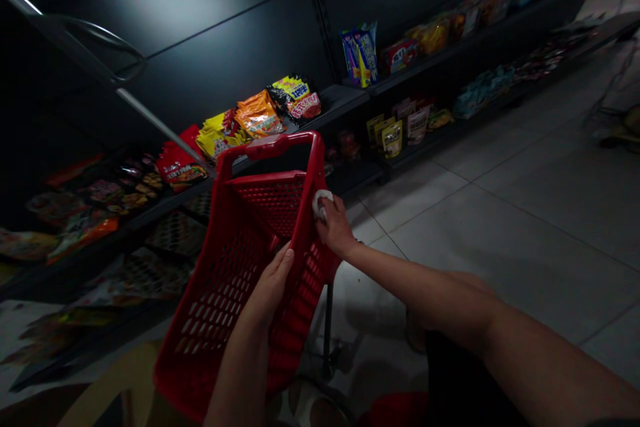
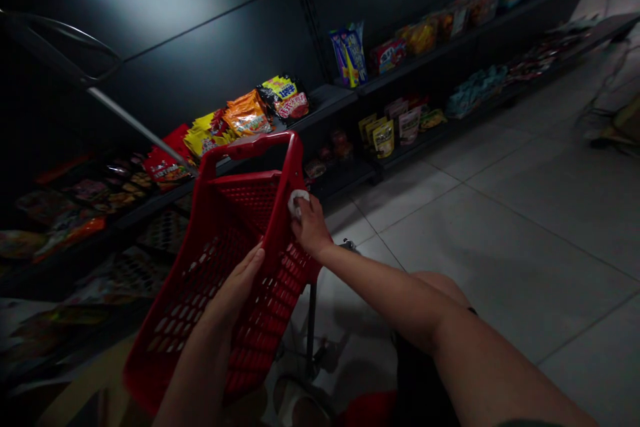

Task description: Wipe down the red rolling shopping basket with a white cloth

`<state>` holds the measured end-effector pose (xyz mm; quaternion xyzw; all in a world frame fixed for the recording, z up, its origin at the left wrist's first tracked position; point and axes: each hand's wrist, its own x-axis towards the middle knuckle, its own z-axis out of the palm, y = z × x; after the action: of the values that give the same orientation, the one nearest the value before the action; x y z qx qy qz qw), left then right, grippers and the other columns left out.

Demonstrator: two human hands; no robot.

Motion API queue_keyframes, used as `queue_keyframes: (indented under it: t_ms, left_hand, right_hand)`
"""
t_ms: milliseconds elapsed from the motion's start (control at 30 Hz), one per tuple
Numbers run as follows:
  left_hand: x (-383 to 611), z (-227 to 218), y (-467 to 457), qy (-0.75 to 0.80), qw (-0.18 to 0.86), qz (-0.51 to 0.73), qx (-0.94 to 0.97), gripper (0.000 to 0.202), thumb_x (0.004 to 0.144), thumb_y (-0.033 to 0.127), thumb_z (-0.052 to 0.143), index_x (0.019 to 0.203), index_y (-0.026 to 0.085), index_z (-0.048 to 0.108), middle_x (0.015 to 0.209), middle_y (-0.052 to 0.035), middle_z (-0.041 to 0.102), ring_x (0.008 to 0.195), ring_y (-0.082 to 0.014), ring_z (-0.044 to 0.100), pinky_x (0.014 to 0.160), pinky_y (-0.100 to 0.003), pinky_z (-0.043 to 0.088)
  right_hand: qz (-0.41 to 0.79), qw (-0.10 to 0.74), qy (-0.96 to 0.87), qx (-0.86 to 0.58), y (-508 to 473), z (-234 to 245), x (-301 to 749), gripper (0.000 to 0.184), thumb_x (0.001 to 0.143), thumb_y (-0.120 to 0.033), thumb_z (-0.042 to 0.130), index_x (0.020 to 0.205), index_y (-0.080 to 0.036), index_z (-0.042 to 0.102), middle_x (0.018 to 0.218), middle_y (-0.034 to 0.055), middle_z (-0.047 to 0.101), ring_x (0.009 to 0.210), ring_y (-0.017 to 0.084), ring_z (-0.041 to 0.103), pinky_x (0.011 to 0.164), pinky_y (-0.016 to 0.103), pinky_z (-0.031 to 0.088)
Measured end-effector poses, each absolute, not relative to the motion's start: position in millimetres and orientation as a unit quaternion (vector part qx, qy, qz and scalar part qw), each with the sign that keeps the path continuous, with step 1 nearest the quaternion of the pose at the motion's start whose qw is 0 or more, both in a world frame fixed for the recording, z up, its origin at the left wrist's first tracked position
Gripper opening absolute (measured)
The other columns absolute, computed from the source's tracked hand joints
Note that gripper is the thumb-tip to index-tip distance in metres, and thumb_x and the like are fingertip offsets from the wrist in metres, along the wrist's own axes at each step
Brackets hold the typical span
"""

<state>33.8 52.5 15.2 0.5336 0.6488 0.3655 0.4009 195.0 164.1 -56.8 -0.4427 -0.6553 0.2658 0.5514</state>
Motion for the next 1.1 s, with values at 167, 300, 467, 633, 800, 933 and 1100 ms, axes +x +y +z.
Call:
queue_keyframes:
  t_ms: [167, 300, 467, 633, 800, 933, 1100]
  left_hand:
    - [29, 13, 62, 0.636, 0.424, 0.389, 0.514, 0.059, 0.092, 0.056, 0.050, 0.136, 0.019, 0.060, 0.149, -0.0078, 0.053, 0.142, -0.0240, 0.044, 0.122, -0.042, 0.029]
    - [22, 6, 68, 0.611, 0.467, 0.406, 0.493, 0.064, 0.091, 0.062, 0.047, 0.136, 0.018, 0.060, 0.145, -0.0084, 0.057, 0.137, -0.0248, 0.050, 0.120, -0.041, 0.034]
    - [23, 10, 61, 0.626, 0.507, 0.387, 0.449, 0.065, 0.092, 0.067, 0.040, 0.138, 0.024, 0.059, 0.140, -0.0052, 0.062, 0.136, -0.0247, 0.052, 0.119, -0.043, 0.036]
    - [29, 20, 55, 0.613, 0.529, 0.388, 0.441, 0.067, 0.094, 0.068, 0.032, 0.138, 0.026, 0.060, 0.139, -0.0036, 0.063, 0.136, -0.0234, 0.052, 0.120, -0.042, 0.034]
    - [27, 18, 63, 0.587, 0.539, 0.408, 0.446, 0.070, 0.093, 0.069, 0.031, 0.136, 0.022, 0.061, 0.139, -0.0051, 0.063, 0.138, -0.0232, 0.049, 0.121, -0.039, 0.032]
    - [19, 12, 71, 0.580, 0.575, 0.420, 0.396, 0.078, 0.092, 0.072, 0.028, 0.141, 0.017, 0.056, 0.135, -0.0089, 0.066, 0.134, -0.0237, 0.054, 0.119, -0.039, 0.034]
    - [18, 13, 68, 0.542, 0.615, 0.445, 0.360, 0.078, 0.091, 0.072, 0.035, 0.142, 0.015, 0.055, 0.134, -0.0105, 0.066, 0.134, -0.0254, 0.053, 0.121, -0.039, 0.029]
  right_hand:
    - [0.346, 0.459, -0.738, -0.354, 107, -79, 183, 0.038, 0.079, -0.013, 0.065, 0.115, -0.024, 0.061, 0.114, 0.0061, 0.053, 0.103, 0.020, 0.057, 0.091, 0.035, 0.052]
    - [0.284, 0.429, -0.808, -0.289, 107, -58, 187, 0.028, 0.082, -0.012, 0.062, 0.104, -0.027, 0.068, 0.106, 0.0025, 0.056, 0.094, 0.016, 0.058, 0.084, 0.027, 0.050]
    - [0.217, 0.534, -0.726, -0.374, 177, -16, 221, 0.037, 0.083, -0.011, 0.055, 0.115, -0.025, 0.069, 0.115, 0.0058, 0.054, 0.109, 0.021, 0.056, 0.097, 0.033, 0.048]
    - [0.208, 0.546, -0.707, -0.399, 194, -4, 227, 0.040, 0.083, -0.013, 0.055, 0.120, -0.022, 0.068, 0.117, 0.0071, 0.053, 0.109, 0.022, 0.057, 0.100, 0.036, 0.048]
    - [0.167, 0.429, -0.809, -0.364, 125, -24, 199, 0.034, 0.085, -0.014, 0.058, 0.115, -0.027, 0.068, 0.113, 0.0056, 0.057, 0.099, 0.021, 0.058, 0.083, 0.030, 0.051]
    - [0.104, 0.329, -0.918, -0.195, 66, -39, 180, 0.021, 0.093, -0.024, 0.056, 0.109, -0.030, 0.068, 0.102, 0.0026, 0.062, 0.086, 0.017, 0.057, 0.069, 0.026, 0.046]
    - [0.078, 0.272, -0.932, -0.226, 96, -22, 197, 0.027, 0.101, -0.030, 0.046, 0.118, -0.033, 0.066, 0.105, 0.0045, 0.060, 0.089, 0.017, 0.057, 0.073, 0.026, 0.046]
